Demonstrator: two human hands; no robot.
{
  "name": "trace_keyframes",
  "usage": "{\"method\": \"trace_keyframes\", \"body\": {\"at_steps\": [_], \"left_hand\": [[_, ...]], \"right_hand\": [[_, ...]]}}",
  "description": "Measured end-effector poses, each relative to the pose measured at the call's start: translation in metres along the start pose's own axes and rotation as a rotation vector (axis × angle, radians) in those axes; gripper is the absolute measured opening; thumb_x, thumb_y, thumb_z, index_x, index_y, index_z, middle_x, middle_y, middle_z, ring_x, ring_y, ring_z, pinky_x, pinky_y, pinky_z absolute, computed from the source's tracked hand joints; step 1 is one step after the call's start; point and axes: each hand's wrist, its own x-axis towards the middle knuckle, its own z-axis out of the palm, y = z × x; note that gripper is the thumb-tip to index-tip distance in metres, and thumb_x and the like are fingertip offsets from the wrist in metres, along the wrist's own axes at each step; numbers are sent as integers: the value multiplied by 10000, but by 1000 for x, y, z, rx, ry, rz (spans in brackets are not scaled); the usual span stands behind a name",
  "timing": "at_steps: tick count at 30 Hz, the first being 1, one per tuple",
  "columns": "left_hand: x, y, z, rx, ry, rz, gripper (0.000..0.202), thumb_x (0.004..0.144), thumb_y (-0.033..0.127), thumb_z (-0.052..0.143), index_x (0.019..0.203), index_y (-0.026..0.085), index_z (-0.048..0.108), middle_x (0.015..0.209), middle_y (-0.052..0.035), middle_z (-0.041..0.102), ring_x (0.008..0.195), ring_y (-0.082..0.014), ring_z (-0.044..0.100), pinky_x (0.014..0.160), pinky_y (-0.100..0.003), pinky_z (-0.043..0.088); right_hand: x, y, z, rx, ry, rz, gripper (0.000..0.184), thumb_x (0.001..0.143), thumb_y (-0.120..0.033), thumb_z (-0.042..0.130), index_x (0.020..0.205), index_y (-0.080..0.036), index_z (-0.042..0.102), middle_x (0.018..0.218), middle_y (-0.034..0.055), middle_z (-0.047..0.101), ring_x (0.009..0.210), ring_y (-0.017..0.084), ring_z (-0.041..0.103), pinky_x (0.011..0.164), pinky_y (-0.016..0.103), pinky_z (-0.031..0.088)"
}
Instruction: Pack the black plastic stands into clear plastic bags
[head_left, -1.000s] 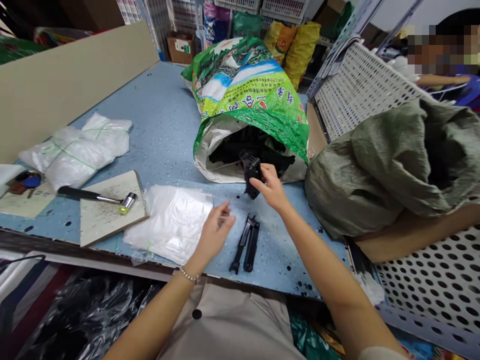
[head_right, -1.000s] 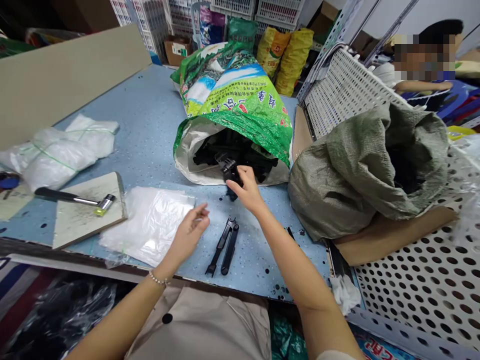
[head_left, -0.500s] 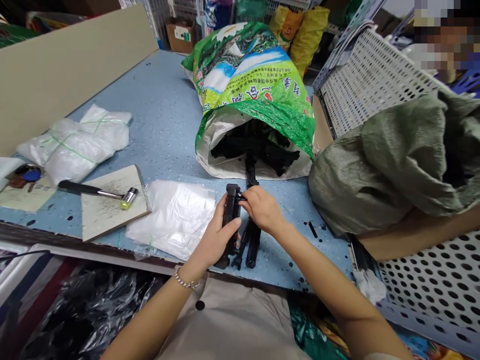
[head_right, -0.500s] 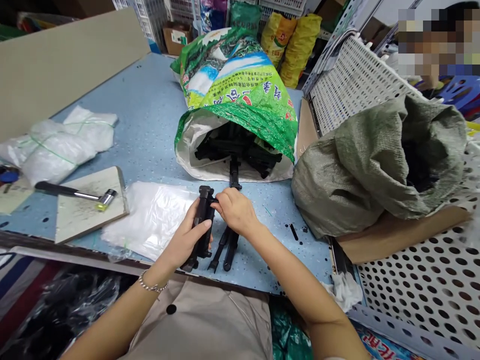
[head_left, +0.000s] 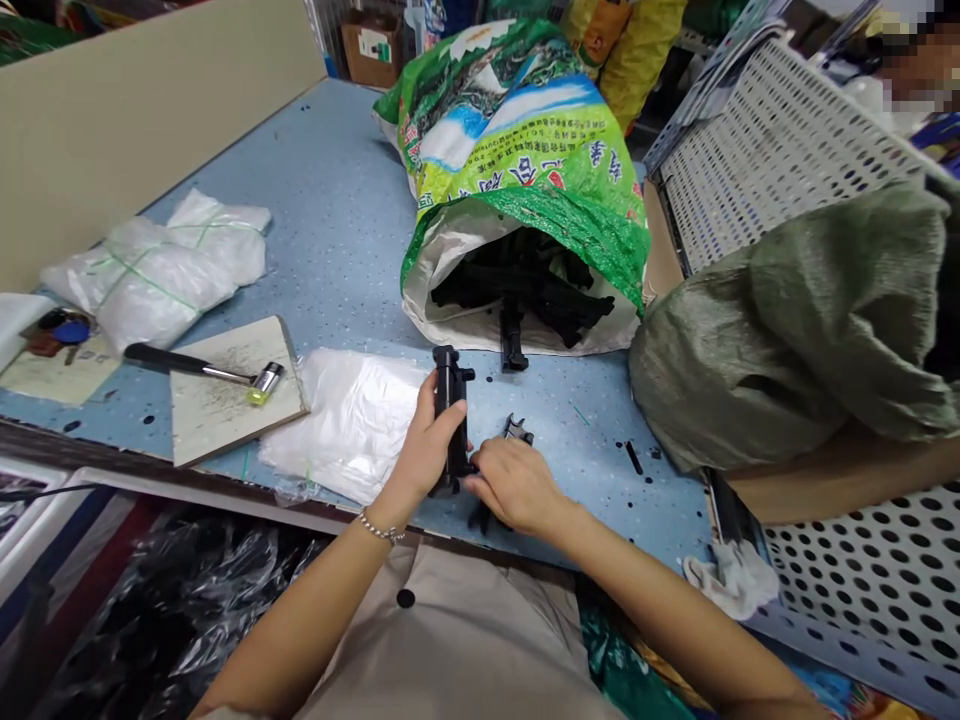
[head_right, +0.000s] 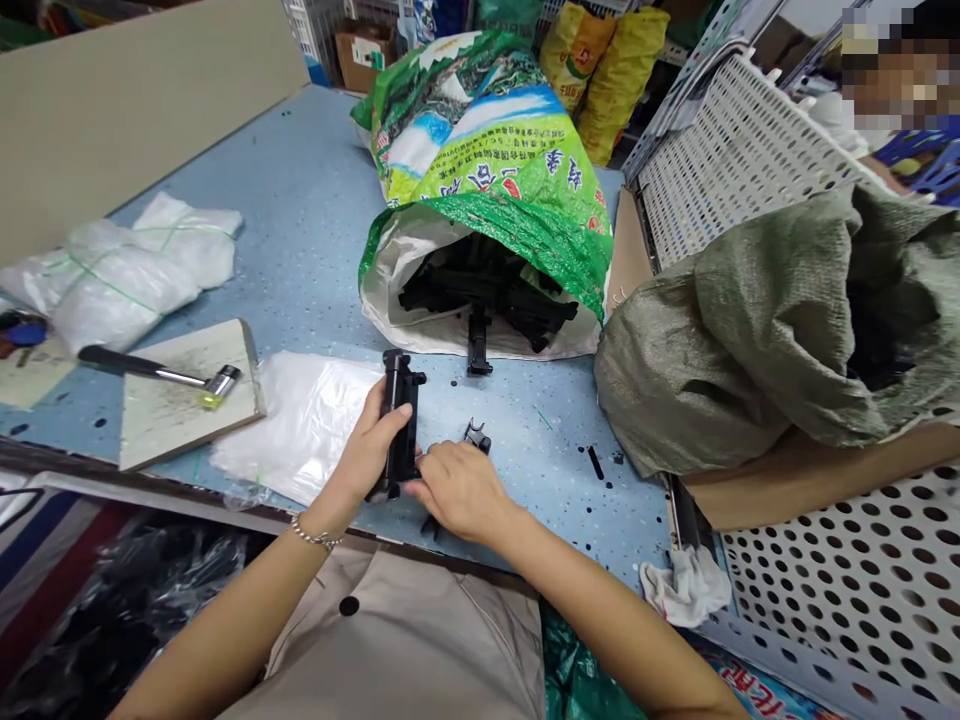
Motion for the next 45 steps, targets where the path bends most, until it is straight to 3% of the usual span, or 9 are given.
{"method": "trace_keyframes", "body": {"at_steps": [5, 10, 15, 19, 23, 31, 35, 38, 45], "left_hand": [[4, -13, -4, 330, 95, 156, 494, 916, 444, 439, 1346, 200, 437, 1215, -113, 600, 1009, -254, 623, 872, -394, 493], [-13, -43, 8, 907, -30, 27, 492, 946, 435, 360, 1333, 149, 464, 846, -127, 702, 791, -308, 687, 734, -403, 484], [-18, -48, 12, 963, -56, 102, 491, 943, 480, 366, 1275, 168, 548, 928, -162, 701, 921, -324, 665, 836, -460, 470], [3, -26, 7, 305, -25, 193, 653, 913, 505, 451, 1463, 201, 274, 1298, -165, 545, 1105, -242, 588, 941, -415, 463], [14, 1, 12, -89, -27, 91, 736, 887, 468, 506, 1494, 258, 146, 1192, -97, 579, 897, -177, 634, 802, -342, 528], [-26, 14, 14, -16, -231, 31, 686, 876, 440, 527, 1479, 270, 247, 857, -18, 602, 623, -160, 593, 600, -307, 522], [-21, 9, 10, 63, -142, 91, 679, 880, 429, 528, 1480, 265, 254, 1026, -53, 622, 692, -167, 603, 692, -342, 531], [-8, 8, 4, 108, -9, 163, 559, 878, 428, 513, 1390, 221, 424, 1162, -73, 617, 920, -207, 614, 860, -353, 495], [5, 1, -20, 529, -38, 116, 449, 901, 479, 398, 1034, 131, 647, 865, -84, 690, 844, -249, 632, 771, -355, 473]], "right_hand": [[10, 5, -7, 54, -179, 120, 429, 982, -515, 329, 753, -230, 554, 690, 6, 593, 601, 152, 505, 586, 266, 337], [79, 50, -34, -174, 243, 464, 416, 942, -514, 404, 1148, -184, 550, 1089, 139, 601, 947, 265, 582, 756, 350, 423], [105, 77, -46, -200, 162, 692, 313, 897, -235, 442, 1172, -122, 541, 1048, 190, 636, 926, 306, 620, 761, 387, 443], [58, 35, -36, -129, 184, 493, 334, 925, -244, 394, 1236, -174, 496, 1094, 136, 640, 951, 273, 611, 768, 366, 458], [12, -14, -35, -14, 121, 104, 329, 951, -401, 441, 1212, -226, 539, 996, 87, 633, 898, 235, 586, 765, 346, 457], [48, 26, -52, -184, 241, 47, 491, 986, -534, 243, 903, -189, 583, 863, 98, 588, 846, 226, 536, 708, 320, 394], [44, 23, -32, 100, 172, 145, 493, 1013, -490, 169, 805, -207, 515, 710, 19, 549, 657, 155, 510, 626, 270, 385], [19, 6, -13, -1, 79, 8, 481, 1010, -492, 204, 828, -193, 533, 753, 37, 575, 681, 166, 507, 635, 283, 375], [12, 7, -8, -237, -76, -136, 425, 1020, -418, 270, 804, -199, 563, 744, 30, 599, 683, 163, 507, 632, 284, 340]]}}
